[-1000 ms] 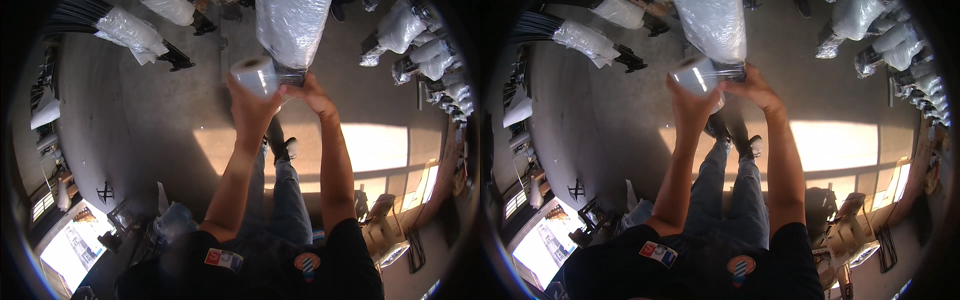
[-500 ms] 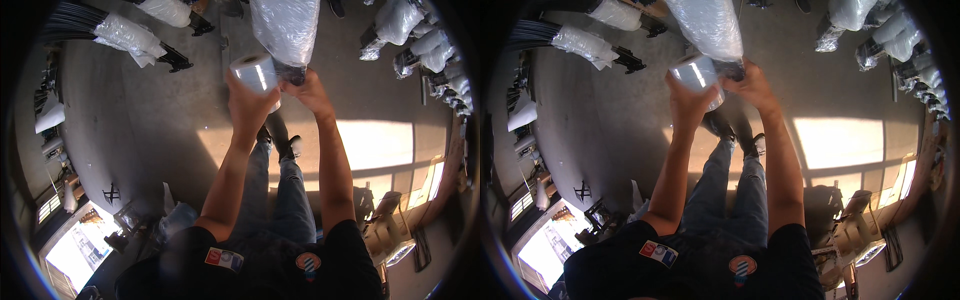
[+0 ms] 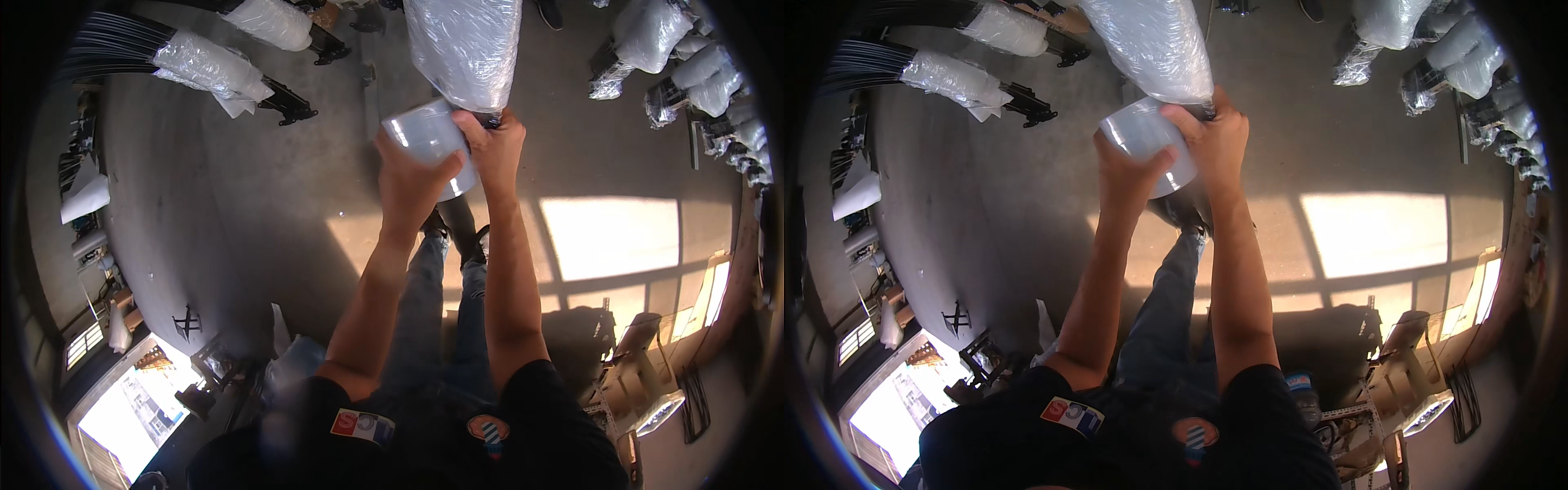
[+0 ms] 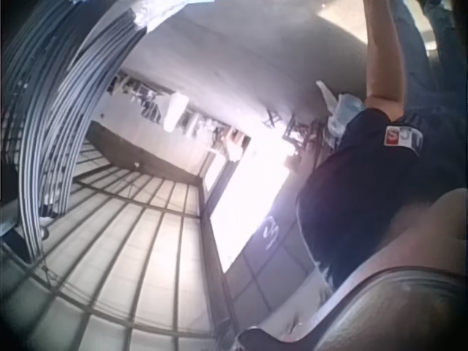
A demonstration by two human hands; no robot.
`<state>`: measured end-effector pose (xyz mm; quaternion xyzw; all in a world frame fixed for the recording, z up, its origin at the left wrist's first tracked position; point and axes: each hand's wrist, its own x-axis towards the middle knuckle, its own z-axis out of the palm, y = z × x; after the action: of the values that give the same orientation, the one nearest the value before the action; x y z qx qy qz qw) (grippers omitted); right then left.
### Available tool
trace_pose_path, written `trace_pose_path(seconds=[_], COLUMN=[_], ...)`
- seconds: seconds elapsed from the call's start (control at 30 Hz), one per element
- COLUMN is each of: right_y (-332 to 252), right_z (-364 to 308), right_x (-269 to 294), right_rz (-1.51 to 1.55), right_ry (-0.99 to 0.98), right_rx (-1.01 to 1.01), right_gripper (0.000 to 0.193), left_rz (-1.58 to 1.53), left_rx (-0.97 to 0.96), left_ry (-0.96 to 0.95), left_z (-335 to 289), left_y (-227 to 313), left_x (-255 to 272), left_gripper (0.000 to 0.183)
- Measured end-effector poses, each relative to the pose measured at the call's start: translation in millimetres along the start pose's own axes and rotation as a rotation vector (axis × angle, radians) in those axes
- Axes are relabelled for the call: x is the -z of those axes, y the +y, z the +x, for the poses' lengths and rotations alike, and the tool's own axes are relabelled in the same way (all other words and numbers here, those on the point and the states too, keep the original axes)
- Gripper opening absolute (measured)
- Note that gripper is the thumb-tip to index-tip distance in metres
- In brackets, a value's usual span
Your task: The person wraps the ends of black metal bars with clear plastic film, handling one bar at a time while they hang from a rack.
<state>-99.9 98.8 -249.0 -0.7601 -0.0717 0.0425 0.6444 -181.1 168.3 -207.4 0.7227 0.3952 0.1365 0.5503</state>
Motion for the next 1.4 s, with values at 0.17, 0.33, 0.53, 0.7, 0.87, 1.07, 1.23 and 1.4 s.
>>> trace_pose_path(seconds=[0.17,0.33,0.53,0.7,0.87,1.07,1.23,1.4], right_y=[-6.6,8.6,11.1,13.0,11.6,18.1,19.7,43.6], right_z=[-0.3,2.5,-0.9,4.6,22.0,28.1,39.3,42.5], right_x=[3.6,11.0,15.9,19.9,24.6,21.0,33.8,50.8], right_rz=[-0.030,0.014,0.066,0.066,0.224,0.045,-0.019,-0.069], right_ry=[-0.039,-0.067,-0.121,-0.139,-0.164,-0.089,-0.216,-0.430], right_rx=[0.038,0.101,0.112,0.067,-0.071,0.051,0.064,0.093], right_gripper=[0.051,0.057,0.059,0.047,0.041,0.042,0.044,0.035], left_rz=[-0.128,-0.620,-0.855,-1.032,-0.959,-1.068,-0.968,-1.015], left_rx=[0.057,0.387,0.587,0.515,0.537,0.712,0.675,0.693], left_ry=[-0.184,-0.648,-0.796,-0.970,-0.866,-0.667,-0.643,-0.661], left_z=[7.3,-19.3,-47.0,-57.5,-78.9,-80.8,-80.8,-77.1], left_y=[-3.4,-4.7,-40.0,-61.5,-68.2,-108.3,-101.1,-103.6], left_x=[27.6,54.3,68.6,75.3,92.2,114.7,124.7,126.5], left_gripper=[0.069,0.064,0.079,0.090,0.100,0.093,0.085,0.084])
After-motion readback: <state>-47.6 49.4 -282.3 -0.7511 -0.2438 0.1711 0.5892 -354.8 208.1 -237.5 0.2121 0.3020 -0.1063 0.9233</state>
